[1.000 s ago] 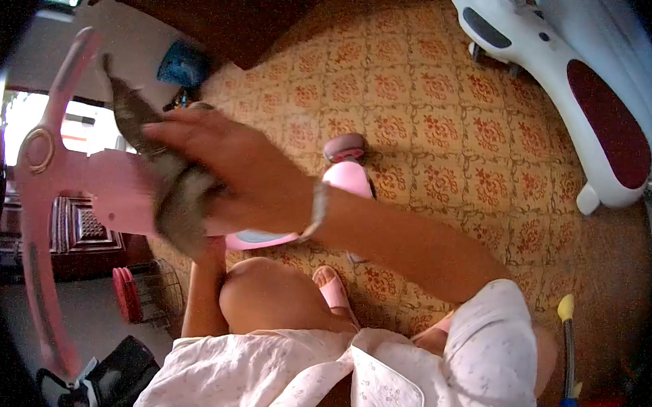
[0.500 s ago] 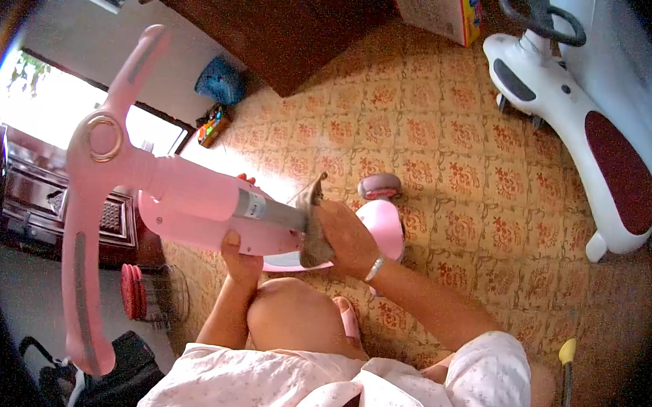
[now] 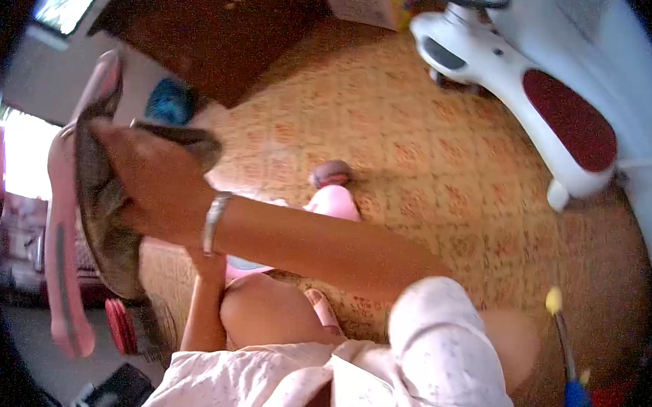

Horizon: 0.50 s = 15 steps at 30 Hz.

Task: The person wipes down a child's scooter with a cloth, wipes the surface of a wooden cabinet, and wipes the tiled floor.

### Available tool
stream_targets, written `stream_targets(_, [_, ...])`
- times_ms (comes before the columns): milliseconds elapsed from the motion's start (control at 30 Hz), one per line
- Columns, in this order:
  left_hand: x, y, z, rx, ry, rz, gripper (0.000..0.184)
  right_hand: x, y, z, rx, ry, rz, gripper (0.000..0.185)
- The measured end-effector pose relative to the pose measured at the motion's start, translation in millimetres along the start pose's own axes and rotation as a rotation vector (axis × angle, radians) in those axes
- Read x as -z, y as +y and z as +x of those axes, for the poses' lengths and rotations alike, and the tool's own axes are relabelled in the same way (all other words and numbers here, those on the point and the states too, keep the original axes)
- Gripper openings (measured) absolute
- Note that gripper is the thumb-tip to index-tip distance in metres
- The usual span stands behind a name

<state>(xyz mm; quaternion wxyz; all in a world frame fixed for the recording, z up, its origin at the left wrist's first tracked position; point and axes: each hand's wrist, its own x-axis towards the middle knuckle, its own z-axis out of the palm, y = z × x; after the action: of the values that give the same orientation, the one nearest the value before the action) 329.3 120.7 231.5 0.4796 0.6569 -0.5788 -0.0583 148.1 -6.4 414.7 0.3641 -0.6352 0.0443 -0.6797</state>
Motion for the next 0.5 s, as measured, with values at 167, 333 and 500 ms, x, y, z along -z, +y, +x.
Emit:
stream_targets(167, [6,-16,-5,-0.077,-0.008,-0.164,0.045,-4,15,-24,-0.026,0.076,0.037,0.049])
stream_targets(333, [5,4,4,0.089,0.081,-0.498,0.051,25,36,-117,-0.566,-0.068,0.233,0.066])
stream_targets(500, [-23,82,36,0.217,0.026,-0.642,0.088,58,96,-200,-1.248,0.113,1.317,0.031])
